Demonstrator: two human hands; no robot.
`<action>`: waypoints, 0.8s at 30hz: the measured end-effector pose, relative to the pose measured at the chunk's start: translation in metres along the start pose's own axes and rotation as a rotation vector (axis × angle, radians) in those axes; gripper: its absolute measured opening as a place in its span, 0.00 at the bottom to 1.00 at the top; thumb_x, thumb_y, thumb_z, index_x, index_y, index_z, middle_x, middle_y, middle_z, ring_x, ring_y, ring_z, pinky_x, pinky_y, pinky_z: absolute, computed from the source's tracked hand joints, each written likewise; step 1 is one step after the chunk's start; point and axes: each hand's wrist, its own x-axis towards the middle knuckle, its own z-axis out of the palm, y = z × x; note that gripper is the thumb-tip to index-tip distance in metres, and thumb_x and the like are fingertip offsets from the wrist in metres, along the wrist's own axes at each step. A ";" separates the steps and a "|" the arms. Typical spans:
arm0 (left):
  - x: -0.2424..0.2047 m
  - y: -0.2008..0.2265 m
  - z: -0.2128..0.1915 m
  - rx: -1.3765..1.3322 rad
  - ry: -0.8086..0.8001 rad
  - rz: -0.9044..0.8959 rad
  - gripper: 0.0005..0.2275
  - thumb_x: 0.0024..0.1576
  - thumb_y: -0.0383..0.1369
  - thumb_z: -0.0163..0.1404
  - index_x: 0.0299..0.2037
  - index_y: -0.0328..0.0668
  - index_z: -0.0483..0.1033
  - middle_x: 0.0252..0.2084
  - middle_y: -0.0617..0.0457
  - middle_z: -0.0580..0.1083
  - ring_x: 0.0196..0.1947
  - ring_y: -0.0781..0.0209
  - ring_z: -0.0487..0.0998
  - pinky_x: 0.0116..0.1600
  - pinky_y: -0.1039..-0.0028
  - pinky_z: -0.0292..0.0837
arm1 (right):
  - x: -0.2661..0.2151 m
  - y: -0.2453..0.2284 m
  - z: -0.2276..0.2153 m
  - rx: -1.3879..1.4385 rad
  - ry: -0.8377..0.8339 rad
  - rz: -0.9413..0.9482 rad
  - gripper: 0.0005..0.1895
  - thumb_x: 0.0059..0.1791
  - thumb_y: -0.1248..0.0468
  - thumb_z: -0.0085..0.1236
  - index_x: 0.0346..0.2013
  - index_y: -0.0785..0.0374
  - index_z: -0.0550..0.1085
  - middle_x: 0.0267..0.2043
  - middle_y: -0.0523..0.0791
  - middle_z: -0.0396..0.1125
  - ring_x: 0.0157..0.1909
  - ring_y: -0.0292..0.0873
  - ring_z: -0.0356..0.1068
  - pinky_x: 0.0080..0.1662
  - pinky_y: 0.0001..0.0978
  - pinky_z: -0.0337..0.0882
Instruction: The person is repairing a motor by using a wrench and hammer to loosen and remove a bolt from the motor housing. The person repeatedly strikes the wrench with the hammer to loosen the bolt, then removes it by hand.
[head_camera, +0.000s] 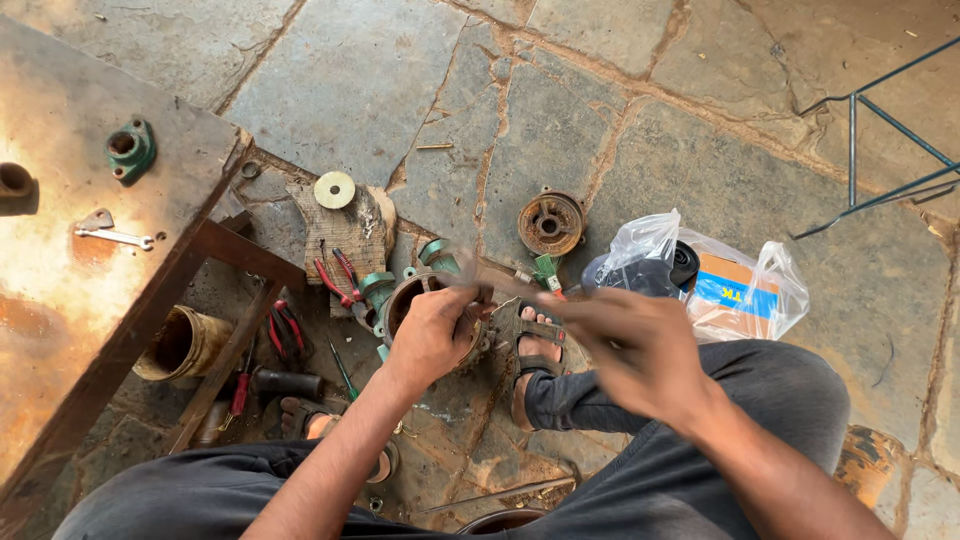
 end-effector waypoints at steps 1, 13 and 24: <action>0.000 0.001 0.000 0.003 0.007 0.038 0.12 0.55 0.21 0.52 0.49 0.35 0.73 0.40 0.41 0.79 0.42 0.40 0.81 0.42 0.60 0.77 | 0.000 0.000 0.000 -0.015 0.026 0.004 0.16 0.45 0.76 0.60 0.47 0.65 0.81 0.20 0.45 0.64 0.19 0.35 0.58 0.23 0.31 0.56; 0.000 -0.003 0.004 -0.078 0.081 -0.025 0.10 0.57 0.19 0.51 0.48 0.32 0.74 0.36 0.40 0.78 0.40 0.48 0.85 0.40 0.65 0.79 | -0.009 0.014 0.010 0.120 0.157 -0.061 0.16 0.46 0.77 0.61 0.48 0.67 0.79 0.23 0.44 0.69 0.19 0.31 0.59 0.23 0.27 0.54; 0.000 -0.004 0.004 -0.085 0.032 -0.008 0.11 0.57 0.18 0.50 0.49 0.31 0.74 0.37 0.41 0.79 0.41 0.48 0.85 0.41 0.66 0.79 | -0.014 0.012 0.003 0.063 0.172 -0.045 0.18 0.44 0.78 0.61 0.48 0.67 0.80 0.20 0.43 0.65 0.18 0.32 0.56 0.22 0.31 0.50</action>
